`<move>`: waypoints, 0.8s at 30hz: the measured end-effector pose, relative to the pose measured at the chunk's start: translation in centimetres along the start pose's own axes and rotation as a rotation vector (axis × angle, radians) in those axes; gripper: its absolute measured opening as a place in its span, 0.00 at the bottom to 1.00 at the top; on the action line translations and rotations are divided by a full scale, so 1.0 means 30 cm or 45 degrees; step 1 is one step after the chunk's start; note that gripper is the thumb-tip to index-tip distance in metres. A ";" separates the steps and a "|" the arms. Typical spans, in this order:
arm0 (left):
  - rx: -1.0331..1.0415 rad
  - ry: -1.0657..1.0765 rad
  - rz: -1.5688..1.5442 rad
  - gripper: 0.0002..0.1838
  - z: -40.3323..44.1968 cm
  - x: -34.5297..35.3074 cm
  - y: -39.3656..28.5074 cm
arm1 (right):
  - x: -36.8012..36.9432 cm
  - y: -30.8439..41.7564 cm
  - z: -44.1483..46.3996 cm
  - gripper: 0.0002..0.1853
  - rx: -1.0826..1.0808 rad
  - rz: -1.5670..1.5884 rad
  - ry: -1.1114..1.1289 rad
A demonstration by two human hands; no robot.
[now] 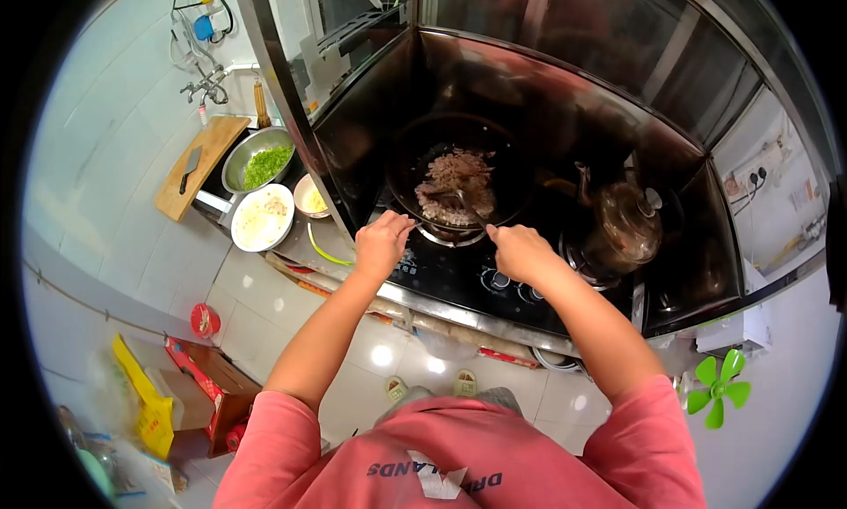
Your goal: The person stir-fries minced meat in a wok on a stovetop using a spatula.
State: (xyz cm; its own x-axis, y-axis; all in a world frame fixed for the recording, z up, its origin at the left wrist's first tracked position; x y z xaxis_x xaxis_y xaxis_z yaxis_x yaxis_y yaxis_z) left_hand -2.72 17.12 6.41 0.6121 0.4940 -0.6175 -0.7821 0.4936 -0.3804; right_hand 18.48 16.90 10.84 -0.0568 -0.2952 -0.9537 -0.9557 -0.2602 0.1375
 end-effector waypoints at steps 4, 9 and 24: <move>-0.004 0.003 0.021 0.05 0.002 -0.006 -0.001 | -0.043 -0.025 0.075 0.15 -0.022 0.073 -0.106; -0.036 0.011 0.048 0.05 0.006 -0.010 -0.009 | -0.050 -0.013 0.006 0.14 -0.069 0.012 -0.022; -0.057 0.039 0.060 0.05 0.003 -0.002 0.000 | -0.132 0.011 0.009 0.25 0.154 0.418 0.128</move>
Point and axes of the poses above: each hand's wrist, its own z-axis towards the middle knuckle, its own x-axis out of the palm, y = z × x, the point moved 6 cm from there along z, towards the middle knuckle
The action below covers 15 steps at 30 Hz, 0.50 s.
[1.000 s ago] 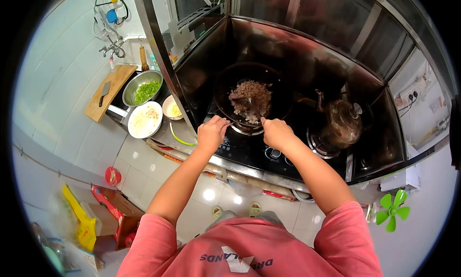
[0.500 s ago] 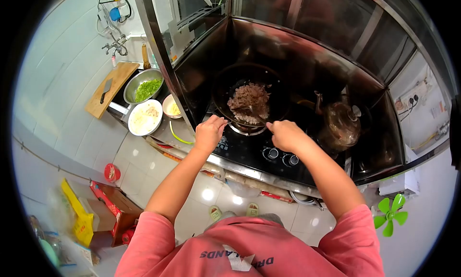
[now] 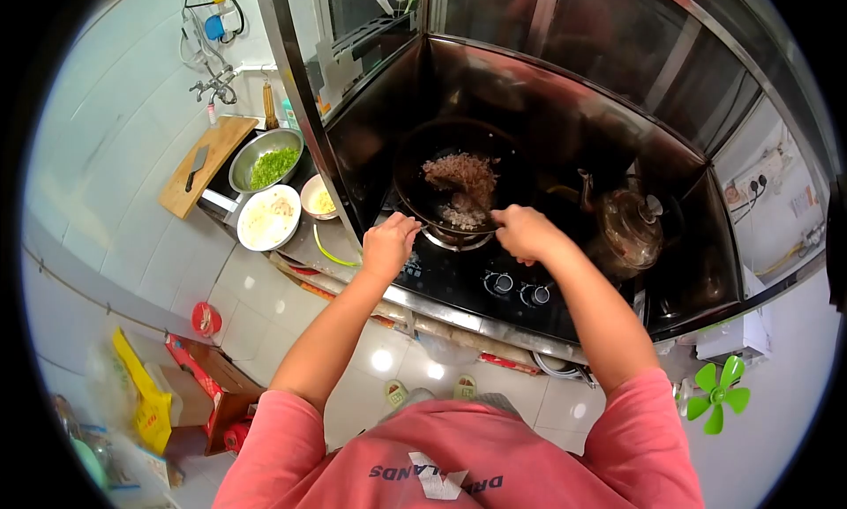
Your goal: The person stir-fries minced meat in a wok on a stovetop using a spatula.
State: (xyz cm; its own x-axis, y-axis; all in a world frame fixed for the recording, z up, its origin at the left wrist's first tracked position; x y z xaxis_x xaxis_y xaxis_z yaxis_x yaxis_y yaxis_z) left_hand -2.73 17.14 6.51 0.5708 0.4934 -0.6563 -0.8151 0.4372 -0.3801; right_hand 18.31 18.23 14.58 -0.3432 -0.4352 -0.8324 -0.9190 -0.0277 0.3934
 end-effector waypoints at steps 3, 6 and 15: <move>0.014 -0.030 -0.018 0.05 -0.001 -0.004 -0.004 | -0.063 -0.096 -0.046 0.24 0.074 0.344 0.056; 0.018 -0.037 -0.014 0.06 0.000 -0.007 -0.010 | -0.108 -0.167 -0.031 0.14 0.166 0.332 -0.004; 0.022 -0.052 0.001 0.05 0.000 -0.012 -0.015 | 0.150 -0.290 0.208 0.11 0.288 1.120 0.209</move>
Point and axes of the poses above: each hand's wrist, its own z-axis towards the middle knuckle, its own x-axis out of the palm, y = z × x, the point moved 6 cm from there along z, towards the middle knuckle
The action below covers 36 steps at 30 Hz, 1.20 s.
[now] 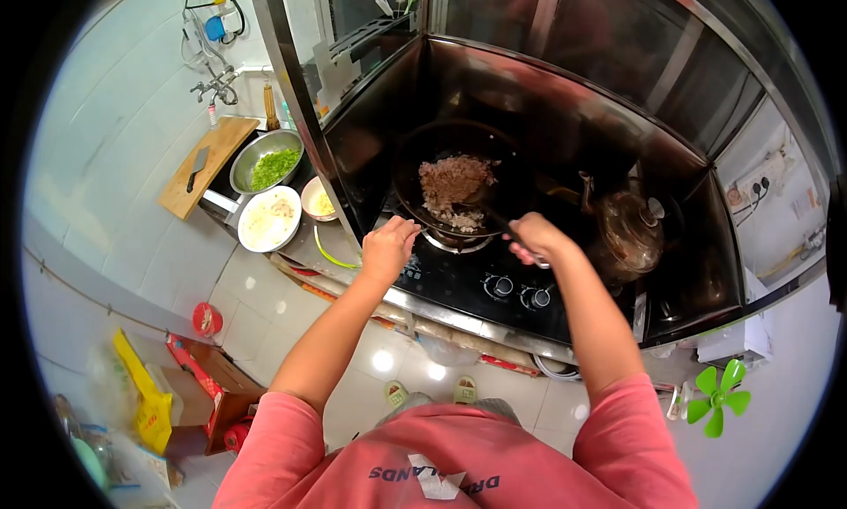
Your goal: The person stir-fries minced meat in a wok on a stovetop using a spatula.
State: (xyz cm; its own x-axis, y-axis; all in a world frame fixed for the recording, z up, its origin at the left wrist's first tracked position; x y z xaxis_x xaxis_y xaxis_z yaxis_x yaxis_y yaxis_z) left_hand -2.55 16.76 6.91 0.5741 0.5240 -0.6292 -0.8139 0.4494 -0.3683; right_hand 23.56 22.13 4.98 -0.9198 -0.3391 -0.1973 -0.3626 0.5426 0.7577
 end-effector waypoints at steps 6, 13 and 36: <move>0.041 -0.016 -0.007 0.04 -0.003 0.006 0.005 | 0.149 0.057 0.030 0.14 -0.074 0.361 0.080; 0.029 -0.022 -0.011 0.04 -0.006 0.016 0.015 | 0.002 0.061 -0.136 0.16 -0.132 0.239 -0.008; 0.020 0.019 0.023 0.05 -0.001 0.005 0.007 | 0.211 0.203 -0.243 0.12 -0.391 -1.210 -0.386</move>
Point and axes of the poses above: each hand's wrist, its own z-axis towards the middle knuckle, its own x-axis out of the palm, y = z × x, the point moved 6 cm from there along z, towards the middle knuckle
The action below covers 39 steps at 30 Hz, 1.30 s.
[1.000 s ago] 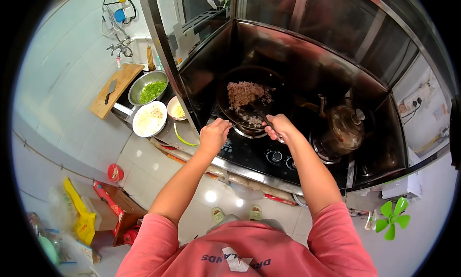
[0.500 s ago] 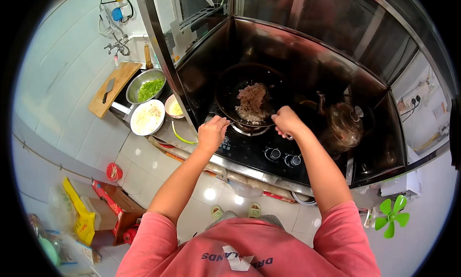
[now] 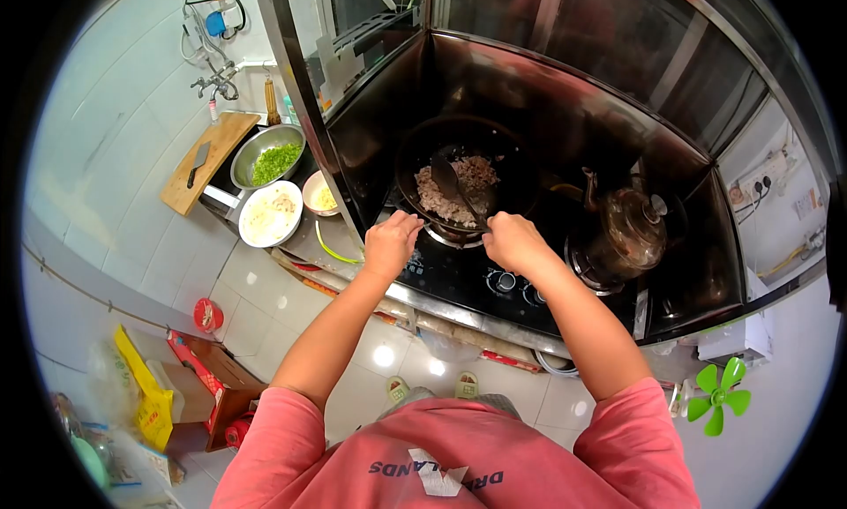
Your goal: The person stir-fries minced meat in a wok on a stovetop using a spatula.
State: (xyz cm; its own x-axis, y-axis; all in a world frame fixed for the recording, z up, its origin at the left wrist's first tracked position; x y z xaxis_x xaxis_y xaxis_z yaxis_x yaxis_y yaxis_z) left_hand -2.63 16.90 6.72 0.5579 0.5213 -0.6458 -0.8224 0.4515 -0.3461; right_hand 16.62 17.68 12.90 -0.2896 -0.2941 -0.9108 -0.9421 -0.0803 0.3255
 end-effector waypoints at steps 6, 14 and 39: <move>-0.010 0.015 0.003 0.04 0.000 0.003 0.004 | -0.024 -0.071 0.020 0.11 0.061 -0.165 -0.199; 0.004 -0.028 -0.023 0.04 0.003 -0.003 -0.004 | 0.000 -0.098 -0.065 0.10 0.072 -0.221 -0.105; 0.058 -0.045 -0.029 0.04 0.002 0.001 -0.002 | 0.037 -0.078 -0.061 0.14 -0.147 -0.214 -0.031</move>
State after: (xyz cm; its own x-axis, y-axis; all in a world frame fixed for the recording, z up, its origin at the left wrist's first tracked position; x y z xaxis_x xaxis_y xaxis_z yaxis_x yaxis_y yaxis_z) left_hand -2.55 16.93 6.75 0.5807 0.5352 -0.6135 -0.8040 0.4956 -0.3286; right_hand 18.82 15.80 11.58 -0.1350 -0.2446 -0.9602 -0.9523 -0.2356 0.1939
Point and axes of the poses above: each hand's wrist, its own z-axis towards the middle knuckle, its own x-axis out of the palm, y = z × x, the point moved 6 cm from there along z, towards the middle knuckle
